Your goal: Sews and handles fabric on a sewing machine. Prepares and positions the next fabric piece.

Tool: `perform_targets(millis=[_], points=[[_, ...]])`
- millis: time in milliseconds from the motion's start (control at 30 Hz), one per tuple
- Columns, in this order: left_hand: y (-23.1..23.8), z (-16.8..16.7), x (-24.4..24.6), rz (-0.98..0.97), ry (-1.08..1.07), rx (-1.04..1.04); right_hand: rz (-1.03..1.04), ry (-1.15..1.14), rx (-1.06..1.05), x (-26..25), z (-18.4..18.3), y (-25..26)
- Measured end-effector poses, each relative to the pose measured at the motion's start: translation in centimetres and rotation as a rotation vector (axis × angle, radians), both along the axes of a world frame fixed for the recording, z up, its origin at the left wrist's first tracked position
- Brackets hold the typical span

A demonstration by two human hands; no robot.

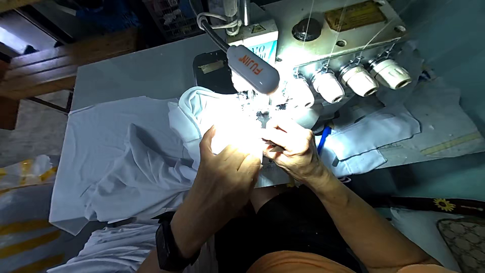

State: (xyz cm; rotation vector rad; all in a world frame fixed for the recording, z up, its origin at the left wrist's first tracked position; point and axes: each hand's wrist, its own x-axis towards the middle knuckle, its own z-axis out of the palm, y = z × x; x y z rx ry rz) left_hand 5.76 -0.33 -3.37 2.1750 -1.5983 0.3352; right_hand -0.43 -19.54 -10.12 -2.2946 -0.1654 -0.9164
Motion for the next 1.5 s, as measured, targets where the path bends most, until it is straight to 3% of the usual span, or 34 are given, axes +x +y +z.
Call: perform_targets(millis=[267, 600, 767, 867, 967, 1100, 1167, 1267, 1500], points=[[0.6, -2.4, 1.9, 0.120, -0.138, 0.067, 0.119, -0.046, 0.055, -0.4, -0.4, 0.3], [-1.0, -1.9, 6.4, 0.115, 0.119, -0.038, -0.015, 0.008, 0.095, 1.0, -0.1, 0.8], [-3.1, -1.4, 10.0, 0.202, 0.179, -0.223, -0.085, -0.063, 0.321, -1.7, -5.2, 3.3], [-3.4, -1.5, 10.2, 0.331, 0.254, -0.263, -0.118, 0.073, 0.213, -2.0, -9.1, 2.9], [-1.2, -2.9, 7.2, 0.351, 0.239, -0.248, -0.097, 0.086, 0.169, -2.2, -10.4, 2.2], [-0.1, -4.3, 2.9, 0.418, 0.202, -0.319, -0.091, 0.059, 0.304, -2.5, -7.1, 1.8], [0.5, -4.3, 0.9, 0.455, 0.155, -0.230, -0.075, 0.113, 0.298, -2.5, -4.5, 1.6], [0.4, -3.4, 0.1, 0.495, 0.064, -0.121, -0.097, 0.132, 0.227, -1.9, -0.7, 1.9], [-0.4, -3.5, 1.1, 0.407, -0.107, -0.270, -0.295, 0.097, -0.073, -0.8, 2.8, 2.6]])
